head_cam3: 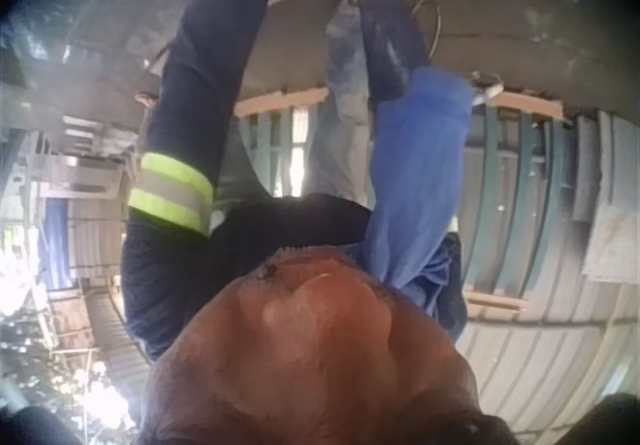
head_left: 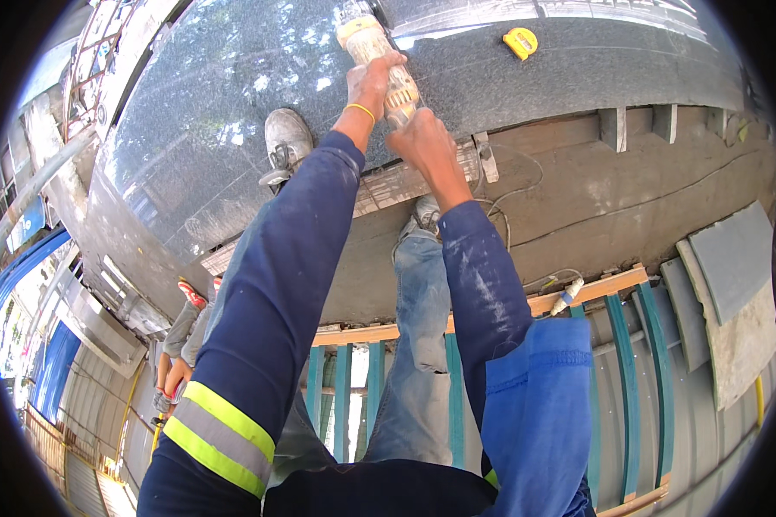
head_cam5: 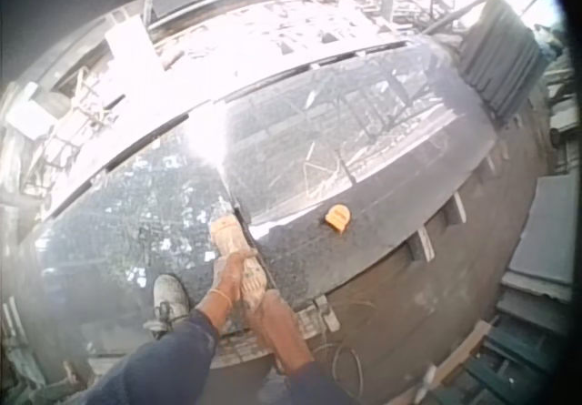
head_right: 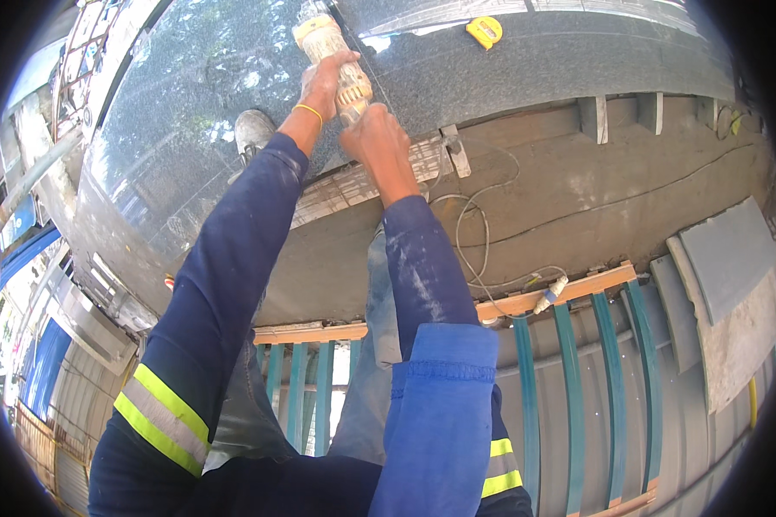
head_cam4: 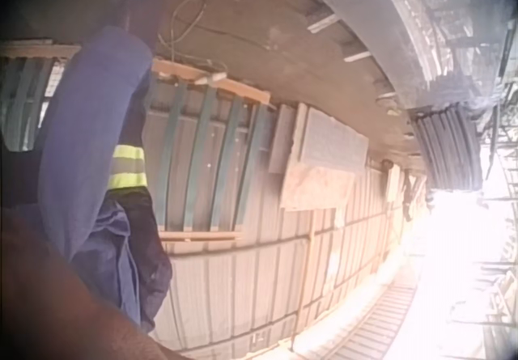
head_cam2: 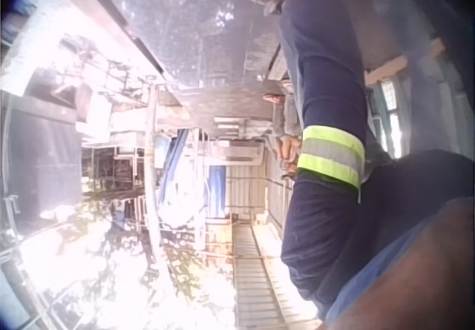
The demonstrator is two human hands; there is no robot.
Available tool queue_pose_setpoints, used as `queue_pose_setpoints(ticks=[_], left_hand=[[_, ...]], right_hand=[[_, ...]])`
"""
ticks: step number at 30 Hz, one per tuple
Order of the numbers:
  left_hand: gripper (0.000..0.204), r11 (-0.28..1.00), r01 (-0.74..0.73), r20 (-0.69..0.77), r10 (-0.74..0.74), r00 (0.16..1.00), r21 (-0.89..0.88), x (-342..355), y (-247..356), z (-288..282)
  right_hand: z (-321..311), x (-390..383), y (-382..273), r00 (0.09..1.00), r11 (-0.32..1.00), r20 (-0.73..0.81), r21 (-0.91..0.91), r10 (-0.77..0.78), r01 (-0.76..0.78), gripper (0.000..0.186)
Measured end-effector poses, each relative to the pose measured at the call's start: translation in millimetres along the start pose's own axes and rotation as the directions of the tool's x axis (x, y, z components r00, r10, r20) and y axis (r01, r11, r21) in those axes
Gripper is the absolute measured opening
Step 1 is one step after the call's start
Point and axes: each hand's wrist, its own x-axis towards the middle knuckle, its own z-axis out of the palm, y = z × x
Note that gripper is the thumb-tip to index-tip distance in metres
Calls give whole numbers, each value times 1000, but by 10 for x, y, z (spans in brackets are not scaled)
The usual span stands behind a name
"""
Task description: The person uses a handheld power tool to cut a large stone slab resting on wooden supports. The person moves the tool along the slab's surface, generating dust as the cut progresses.
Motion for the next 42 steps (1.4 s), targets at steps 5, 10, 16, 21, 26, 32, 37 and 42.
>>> queue_pose_setpoints(ticks=[5,10,16,21,26,32,37,42], left_hand=[[29,1000,13,37,-13,999,9,106,-106,-118],[27,999,49,2,-49,999,4,-144,-213,34],[33,998,42,51,-40,998,-43,33,-174,-42],[32,999,-32,-4,32,999,5,149,31,26],[30,999,6,34,-5,999,-32,73,-84,-30],[31,1000,-3,6,4,1000,-31,-160,-231,-2],[32,999,-16,3,16,1000,-32,7,-43,-31],[34,1000,0,-23,0,1000,-2,100,117,-3]], right_hand=[[35,-41,-20,1000,1000,-11,2,-21,21,32],[39,-207,186,999,999,-29,-48,22,-24,34],[49,-112,99,999,999,-39,-41,-8,6,32],[61,133,18,999,999,-41,-20,-30,29,33],[63,12,28,999,1000,-45,-16,-1,1,35],[38,-167,178,998,996,16,-71,53,-52,39],[46,26,17,999,999,40,-35,36,-34,39],[54,168,-59,999,999,18,-22,31,-30,40]])
